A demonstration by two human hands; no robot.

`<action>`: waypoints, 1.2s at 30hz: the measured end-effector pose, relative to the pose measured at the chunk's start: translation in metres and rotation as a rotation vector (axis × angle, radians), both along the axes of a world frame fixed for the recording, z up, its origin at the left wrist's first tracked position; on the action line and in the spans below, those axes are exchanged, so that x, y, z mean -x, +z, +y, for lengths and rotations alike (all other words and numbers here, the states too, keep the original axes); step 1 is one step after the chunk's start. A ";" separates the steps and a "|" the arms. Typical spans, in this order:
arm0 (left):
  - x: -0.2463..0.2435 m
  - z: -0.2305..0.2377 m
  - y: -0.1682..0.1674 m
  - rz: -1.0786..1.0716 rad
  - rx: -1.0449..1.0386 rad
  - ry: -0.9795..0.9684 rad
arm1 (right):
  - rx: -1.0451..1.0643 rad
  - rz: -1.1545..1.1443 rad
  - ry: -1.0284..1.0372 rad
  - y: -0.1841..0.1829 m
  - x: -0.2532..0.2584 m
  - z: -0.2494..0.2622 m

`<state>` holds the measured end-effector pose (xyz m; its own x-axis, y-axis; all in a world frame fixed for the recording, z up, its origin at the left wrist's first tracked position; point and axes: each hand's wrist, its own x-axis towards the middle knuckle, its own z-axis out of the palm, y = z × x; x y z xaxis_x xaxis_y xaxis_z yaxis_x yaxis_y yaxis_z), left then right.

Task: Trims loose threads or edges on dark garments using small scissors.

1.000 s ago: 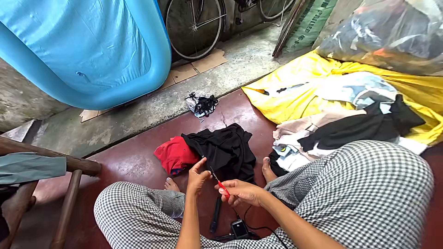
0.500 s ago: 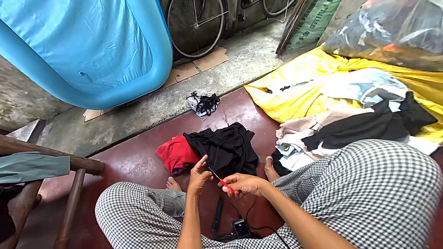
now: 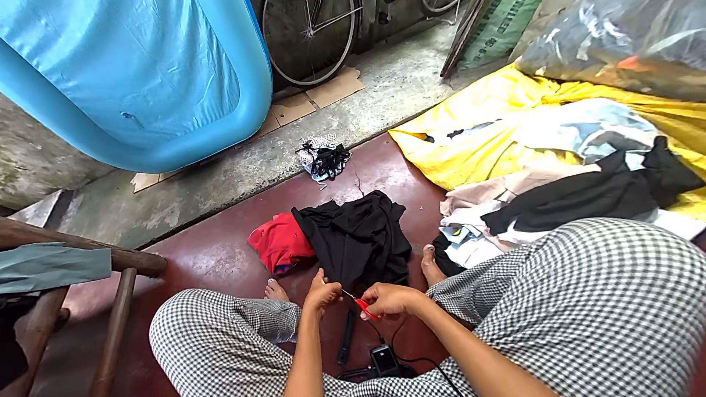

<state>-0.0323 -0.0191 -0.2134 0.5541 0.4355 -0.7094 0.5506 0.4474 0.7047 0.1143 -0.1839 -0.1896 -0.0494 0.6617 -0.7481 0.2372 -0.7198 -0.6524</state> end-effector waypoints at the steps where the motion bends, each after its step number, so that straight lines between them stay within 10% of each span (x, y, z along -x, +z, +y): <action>1: 0.000 -0.001 -0.001 -0.004 -0.005 -0.004 | 0.003 -0.004 0.008 0.000 0.000 0.000; 21: 0.001 -0.004 -0.007 -0.079 -0.095 0.002 | 0.032 -0.016 0.003 0.001 -0.003 -0.001; 36: -0.005 0.020 0.044 -0.646 -0.119 0.130 | -0.235 0.553 -0.273 0.033 -0.008 -0.003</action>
<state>-0.0275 0.0006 -0.1694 0.7890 0.5824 -0.1959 -0.0517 0.3807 0.9233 0.1223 -0.1873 -0.1567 -0.1926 0.8474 -0.4948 -0.3489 -0.5304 -0.7726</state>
